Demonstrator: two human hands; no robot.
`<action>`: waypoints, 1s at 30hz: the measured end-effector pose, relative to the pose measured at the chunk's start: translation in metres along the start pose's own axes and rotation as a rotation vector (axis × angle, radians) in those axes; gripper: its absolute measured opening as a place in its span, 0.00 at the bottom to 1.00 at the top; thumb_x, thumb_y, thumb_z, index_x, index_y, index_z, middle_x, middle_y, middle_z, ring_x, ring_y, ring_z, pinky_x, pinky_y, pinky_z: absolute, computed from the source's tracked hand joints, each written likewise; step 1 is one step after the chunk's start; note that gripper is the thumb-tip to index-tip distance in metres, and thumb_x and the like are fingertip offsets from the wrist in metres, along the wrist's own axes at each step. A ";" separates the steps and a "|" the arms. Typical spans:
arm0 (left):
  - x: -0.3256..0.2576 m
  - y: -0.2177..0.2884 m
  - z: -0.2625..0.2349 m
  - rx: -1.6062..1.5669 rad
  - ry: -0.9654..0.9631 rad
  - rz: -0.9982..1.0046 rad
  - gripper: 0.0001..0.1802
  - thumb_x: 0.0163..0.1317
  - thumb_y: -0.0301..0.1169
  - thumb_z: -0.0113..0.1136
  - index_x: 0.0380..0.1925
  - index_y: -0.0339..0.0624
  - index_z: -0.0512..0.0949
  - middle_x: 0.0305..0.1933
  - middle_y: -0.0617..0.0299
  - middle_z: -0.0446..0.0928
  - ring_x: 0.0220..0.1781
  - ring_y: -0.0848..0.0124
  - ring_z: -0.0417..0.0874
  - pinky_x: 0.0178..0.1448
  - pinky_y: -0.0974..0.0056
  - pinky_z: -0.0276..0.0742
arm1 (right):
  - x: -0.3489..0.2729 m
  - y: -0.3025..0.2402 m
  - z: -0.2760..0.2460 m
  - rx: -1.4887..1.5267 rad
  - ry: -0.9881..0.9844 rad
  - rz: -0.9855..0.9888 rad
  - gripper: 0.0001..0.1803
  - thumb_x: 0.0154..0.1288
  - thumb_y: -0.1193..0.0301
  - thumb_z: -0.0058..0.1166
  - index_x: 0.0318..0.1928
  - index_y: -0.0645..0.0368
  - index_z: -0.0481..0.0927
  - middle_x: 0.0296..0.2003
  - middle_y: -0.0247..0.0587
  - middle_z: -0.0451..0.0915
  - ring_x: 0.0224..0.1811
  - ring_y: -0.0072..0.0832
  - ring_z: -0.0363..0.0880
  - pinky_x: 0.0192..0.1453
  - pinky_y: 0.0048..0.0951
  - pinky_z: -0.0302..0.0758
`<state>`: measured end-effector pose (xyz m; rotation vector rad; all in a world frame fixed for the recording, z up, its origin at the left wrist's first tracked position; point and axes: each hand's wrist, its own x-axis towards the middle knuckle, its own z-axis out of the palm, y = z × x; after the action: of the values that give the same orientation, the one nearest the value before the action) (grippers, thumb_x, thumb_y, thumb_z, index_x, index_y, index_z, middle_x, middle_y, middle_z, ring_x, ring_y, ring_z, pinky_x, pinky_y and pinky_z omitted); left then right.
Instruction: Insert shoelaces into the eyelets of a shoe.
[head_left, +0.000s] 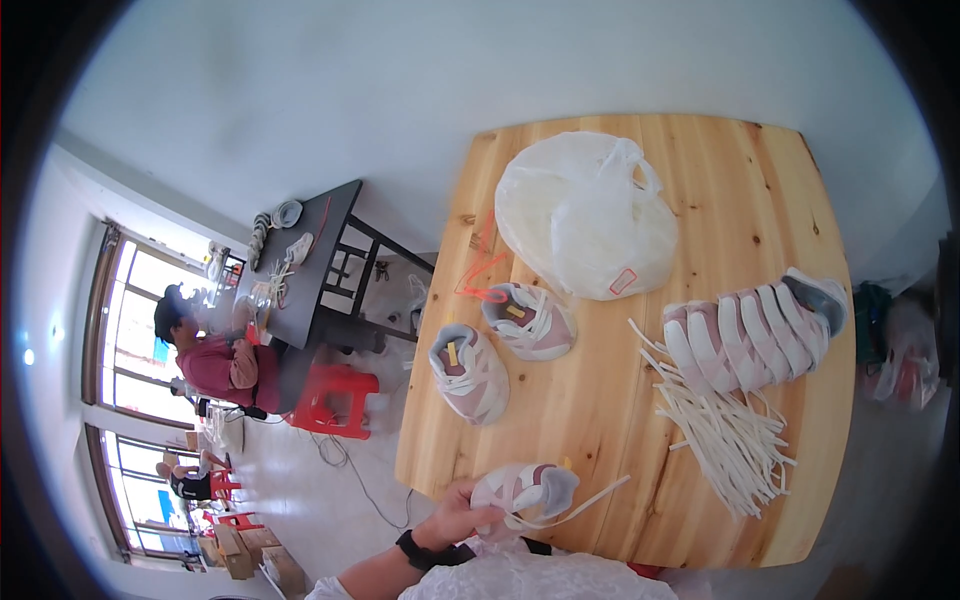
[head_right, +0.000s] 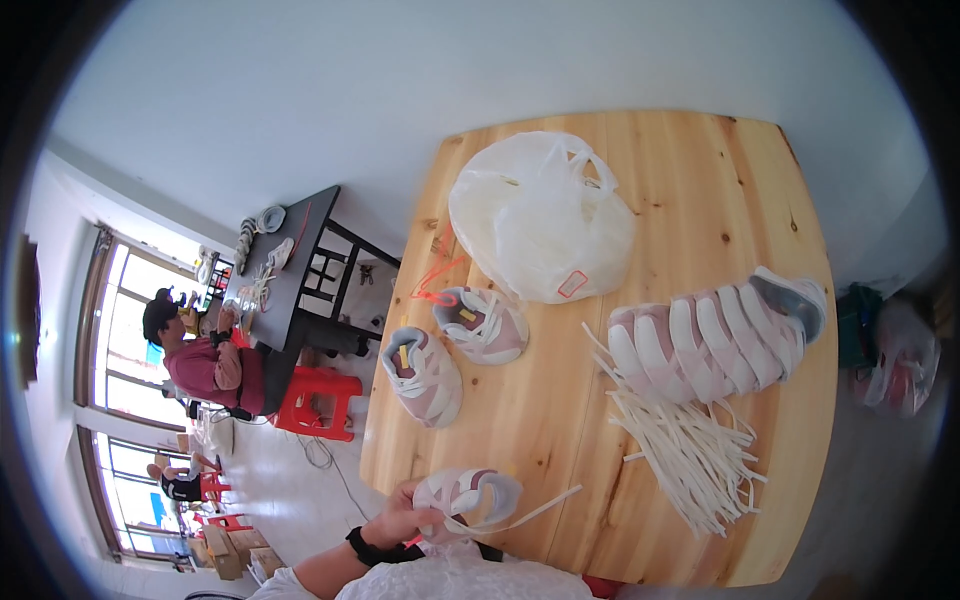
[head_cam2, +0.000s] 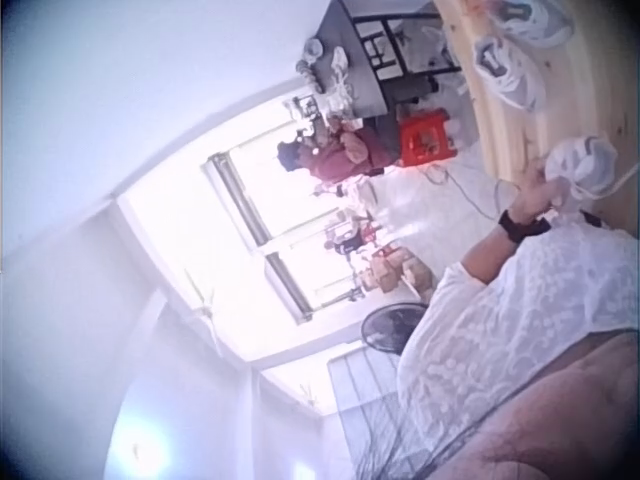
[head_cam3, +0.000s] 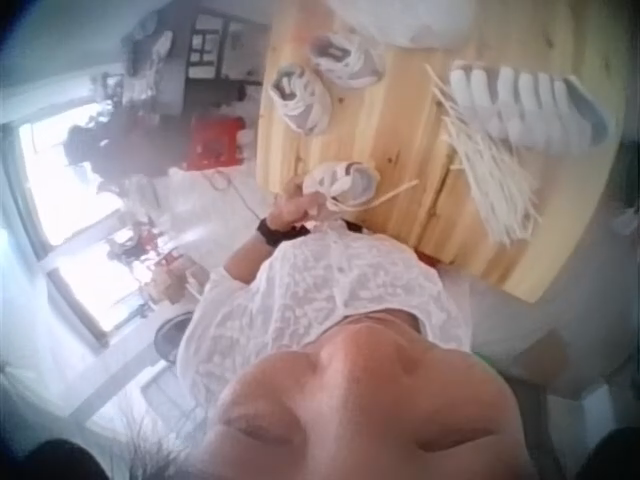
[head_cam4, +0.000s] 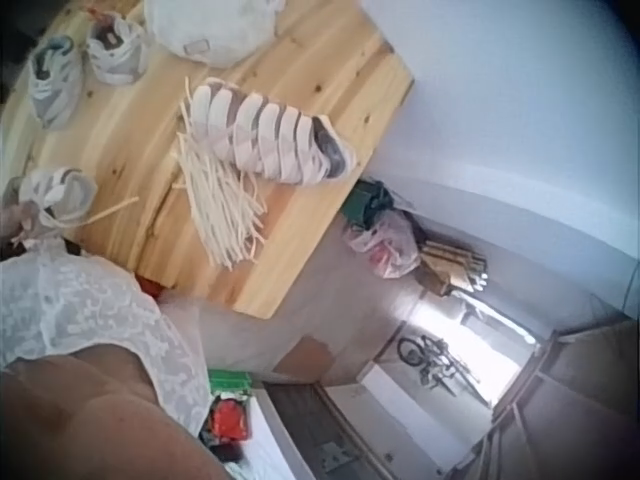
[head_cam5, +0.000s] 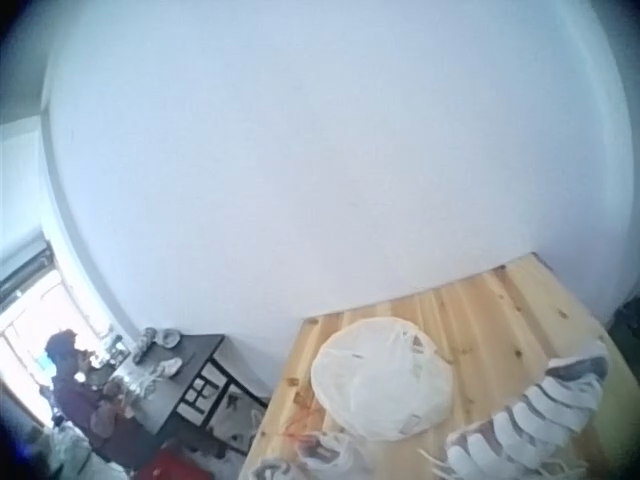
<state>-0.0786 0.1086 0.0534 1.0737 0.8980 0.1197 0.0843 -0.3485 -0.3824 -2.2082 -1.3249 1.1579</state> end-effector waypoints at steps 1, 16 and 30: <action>-0.001 0.000 0.002 0.000 0.004 0.003 0.20 0.57 0.26 0.65 0.51 0.34 0.79 0.48 0.63 0.81 0.48 0.75 0.80 0.55 0.67 0.75 | 0.003 0.001 -0.002 -0.004 -0.006 -0.001 0.12 0.59 0.63 0.50 0.35 0.54 0.83 0.33 0.55 0.82 0.36 0.48 0.83 0.38 0.47 0.79; 0.007 -0.006 0.034 -0.065 0.037 -0.067 0.20 0.55 0.24 0.66 0.49 0.32 0.78 0.47 0.59 0.81 0.47 0.70 0.82 0.55 0.64 0.77 | -0.046 0.018 0.001 -0.008 -0.094 0.122 0.12 0.59 0.63 0.50 0.34 0.54 0.83 0.32 0.56 0.82 0.34 0.48 0.83 0.37 0.47 0.79; 0.020 -0.052 0.031 -0.281 -0.099 0.129 0.25 0.54 0.30 0.66 0.52 0.32 0.75 0.45 0.55 0.81 0.43 0.65 0.85 0.52 0.61 0.81 | -0.076 0.023 -0.025 -0.143 0.025 0.387 0.12 0.59 0.62 0.50 0.34 0.53 0.83 0.32 0.56 0.82 0.33 0.48 0.83 0.36 0.47 0.78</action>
<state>-0.0611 0.0696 0.0058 0.8670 0.6990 0.2895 0.0988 -0.4215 -0.3449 -2.6581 -1.0244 1.1855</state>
